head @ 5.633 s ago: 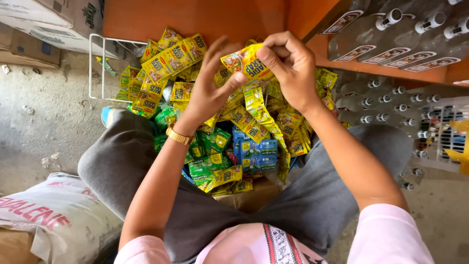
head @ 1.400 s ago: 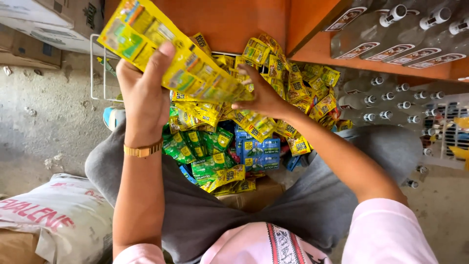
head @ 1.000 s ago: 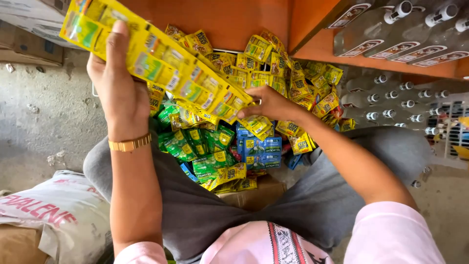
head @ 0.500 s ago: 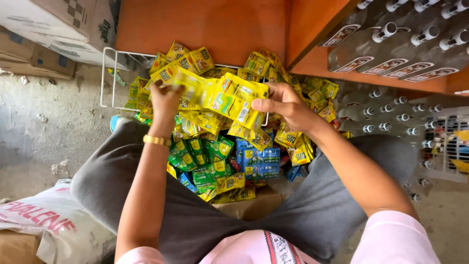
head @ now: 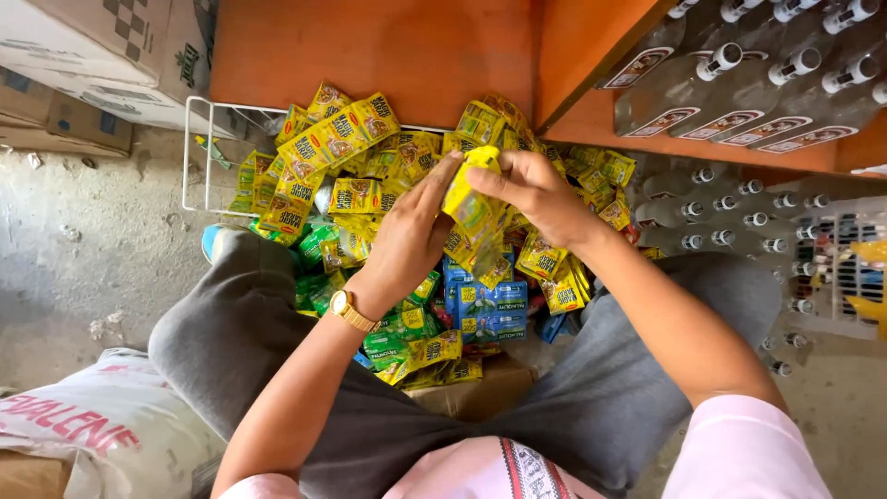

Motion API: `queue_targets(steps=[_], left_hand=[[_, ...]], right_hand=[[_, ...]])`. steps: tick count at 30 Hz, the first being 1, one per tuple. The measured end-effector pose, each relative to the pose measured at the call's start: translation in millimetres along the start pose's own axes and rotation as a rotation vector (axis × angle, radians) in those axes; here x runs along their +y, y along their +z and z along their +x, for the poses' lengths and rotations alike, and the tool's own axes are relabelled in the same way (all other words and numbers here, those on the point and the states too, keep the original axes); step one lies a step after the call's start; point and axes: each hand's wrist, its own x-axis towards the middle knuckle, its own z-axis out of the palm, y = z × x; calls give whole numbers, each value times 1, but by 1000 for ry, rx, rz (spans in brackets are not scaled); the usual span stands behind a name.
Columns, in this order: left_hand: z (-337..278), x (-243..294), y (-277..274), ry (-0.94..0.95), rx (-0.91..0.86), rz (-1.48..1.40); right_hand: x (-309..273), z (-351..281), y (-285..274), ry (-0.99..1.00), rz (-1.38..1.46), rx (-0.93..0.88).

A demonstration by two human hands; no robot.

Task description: The person organizes and stocks condiment sachets onto a shelf in a grocery store.

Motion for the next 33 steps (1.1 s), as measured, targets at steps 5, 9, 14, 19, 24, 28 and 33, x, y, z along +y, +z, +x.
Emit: queue_targets(steps=[5, 9, 14, 19, 24, 28, 33], left_hand=[[-1, -9, -4, -106, 27, -48], [1, -5, -16, -74, 56, 20], [-1, -4, -13, -37, -5, -21], [-5, -9, -3, -26, -146, -9], [-12, -27, 9, -14, -21, -100], [-11, -27, 6, -108, 26, -143], [-1, -1, -16, 23, 127, -194]], right_hand=[[-12, 2, -5, 51, -149, -83], [-12, 3, -22, 162, -256, -250], [-26, 0, -39, 180, 321, -79], [-42, 3, -31, 149, 727, 91], [-9, 15, -48, 150, 698, 209], [-7, 16, -38, 210, 289, 184], [2, 7, -43, 228, -366, 31]])
